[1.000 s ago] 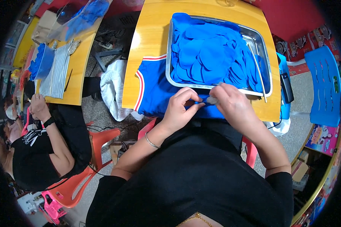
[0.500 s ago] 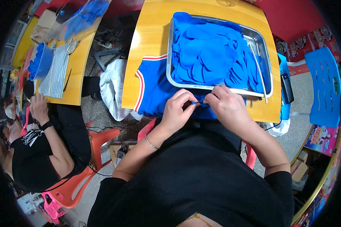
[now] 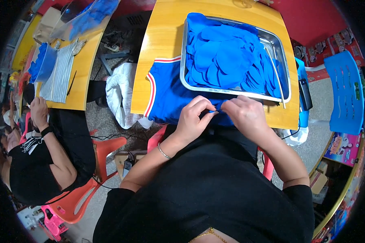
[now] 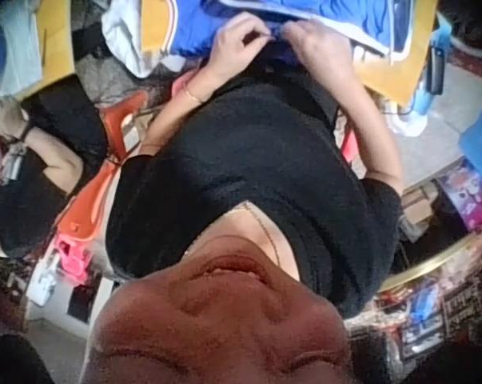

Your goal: Applying small white components to blue fabric pieces using an applicator tool at a workshop table.

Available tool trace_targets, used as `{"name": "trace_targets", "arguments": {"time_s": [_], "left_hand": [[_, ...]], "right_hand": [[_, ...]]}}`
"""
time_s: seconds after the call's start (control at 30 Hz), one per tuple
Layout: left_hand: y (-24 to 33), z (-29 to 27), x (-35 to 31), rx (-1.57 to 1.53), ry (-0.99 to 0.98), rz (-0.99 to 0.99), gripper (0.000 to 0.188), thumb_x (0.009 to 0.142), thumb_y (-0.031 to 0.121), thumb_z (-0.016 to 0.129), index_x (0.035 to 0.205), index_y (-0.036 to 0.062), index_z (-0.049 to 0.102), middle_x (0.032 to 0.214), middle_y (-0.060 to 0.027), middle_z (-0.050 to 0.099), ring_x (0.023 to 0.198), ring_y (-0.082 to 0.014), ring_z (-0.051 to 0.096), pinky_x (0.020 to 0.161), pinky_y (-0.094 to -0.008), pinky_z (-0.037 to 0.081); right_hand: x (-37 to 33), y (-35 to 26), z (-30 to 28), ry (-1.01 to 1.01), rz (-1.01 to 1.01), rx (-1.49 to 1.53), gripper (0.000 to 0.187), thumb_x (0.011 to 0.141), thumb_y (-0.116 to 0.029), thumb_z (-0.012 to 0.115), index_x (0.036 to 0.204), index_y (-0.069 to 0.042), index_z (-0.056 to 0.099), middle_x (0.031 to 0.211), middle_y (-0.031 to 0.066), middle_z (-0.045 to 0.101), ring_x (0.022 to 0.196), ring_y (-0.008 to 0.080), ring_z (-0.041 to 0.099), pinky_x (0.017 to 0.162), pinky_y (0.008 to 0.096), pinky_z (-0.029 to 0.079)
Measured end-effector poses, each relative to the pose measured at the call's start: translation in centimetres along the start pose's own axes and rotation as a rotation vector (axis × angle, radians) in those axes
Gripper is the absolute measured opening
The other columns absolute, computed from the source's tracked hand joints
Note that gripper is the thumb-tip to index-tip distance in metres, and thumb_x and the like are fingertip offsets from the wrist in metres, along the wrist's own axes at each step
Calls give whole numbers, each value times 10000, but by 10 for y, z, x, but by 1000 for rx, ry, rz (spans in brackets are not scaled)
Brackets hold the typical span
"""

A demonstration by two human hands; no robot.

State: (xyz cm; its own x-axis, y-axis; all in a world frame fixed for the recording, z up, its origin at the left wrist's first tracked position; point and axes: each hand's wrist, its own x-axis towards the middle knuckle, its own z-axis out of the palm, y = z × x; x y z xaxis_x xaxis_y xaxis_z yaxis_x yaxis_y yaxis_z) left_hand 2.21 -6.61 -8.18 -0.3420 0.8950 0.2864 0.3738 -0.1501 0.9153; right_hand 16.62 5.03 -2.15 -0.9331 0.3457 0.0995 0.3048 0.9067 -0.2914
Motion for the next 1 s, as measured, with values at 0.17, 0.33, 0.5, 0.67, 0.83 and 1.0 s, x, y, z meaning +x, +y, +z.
{"name": "trace_targets", "arguments": {"time_s": [0.17,0.33,0.5,0.67,0.83,1.0], "left_hand": [[1,0,-4,27,1,-20,112,723,-57,659,796,-13,587,831,-104,589,764,-199,604,658,-273,490],[0,6,-7,16,-36,-9,121,729,-47,663,818,-9,591,843,-96,581,751,-179,595,642,-257,486],[7,5,0,14,5,-28,108,749,-8,661,802,1,567,812,-108,566,708,-243,584,606,-310,462],[6,1,6,172,-6,179,145,763,44,680,899,39,629,792,-87,543,683,-245,560,591,-305,458],[0,0,6,375,-114,292,161,757,78,684,913,64,645,765,-67,517,687,-231,555,579,-323,458],[4,-7,16,522,-253,417,144,738,150,694,848,90,623,764,-58,489,713,-211,542,559,-318,449]], "right_hand": [[-2,1,11,52,-155,-95,96,752,-78,621,846,-92,609,733,45,599,659,224,582,570,352,471],[-8,-1,13,116,12,35,67,757,-92,638,797,-92,584,676,39,575,634,222,569,540,356,447],[-10,6,19,148,3,130,72,768,-93,640,805,-78,581,726,60,605,644,231,571,549,355,448],[-26,11,18,173,108,372,301,734,-93,666,1013,-75,556,1031,87,594,911,286,613,709,366,516],[-24,15,23,176,53,353,346,728,-36,671,1048,-60,542,1074,93,590,850,268,607,679,331,500],[-20,21,29,167,18,323,269,725,-40,663,969,-53,553,982,105,584,865,304,605,691,365,496]]}}
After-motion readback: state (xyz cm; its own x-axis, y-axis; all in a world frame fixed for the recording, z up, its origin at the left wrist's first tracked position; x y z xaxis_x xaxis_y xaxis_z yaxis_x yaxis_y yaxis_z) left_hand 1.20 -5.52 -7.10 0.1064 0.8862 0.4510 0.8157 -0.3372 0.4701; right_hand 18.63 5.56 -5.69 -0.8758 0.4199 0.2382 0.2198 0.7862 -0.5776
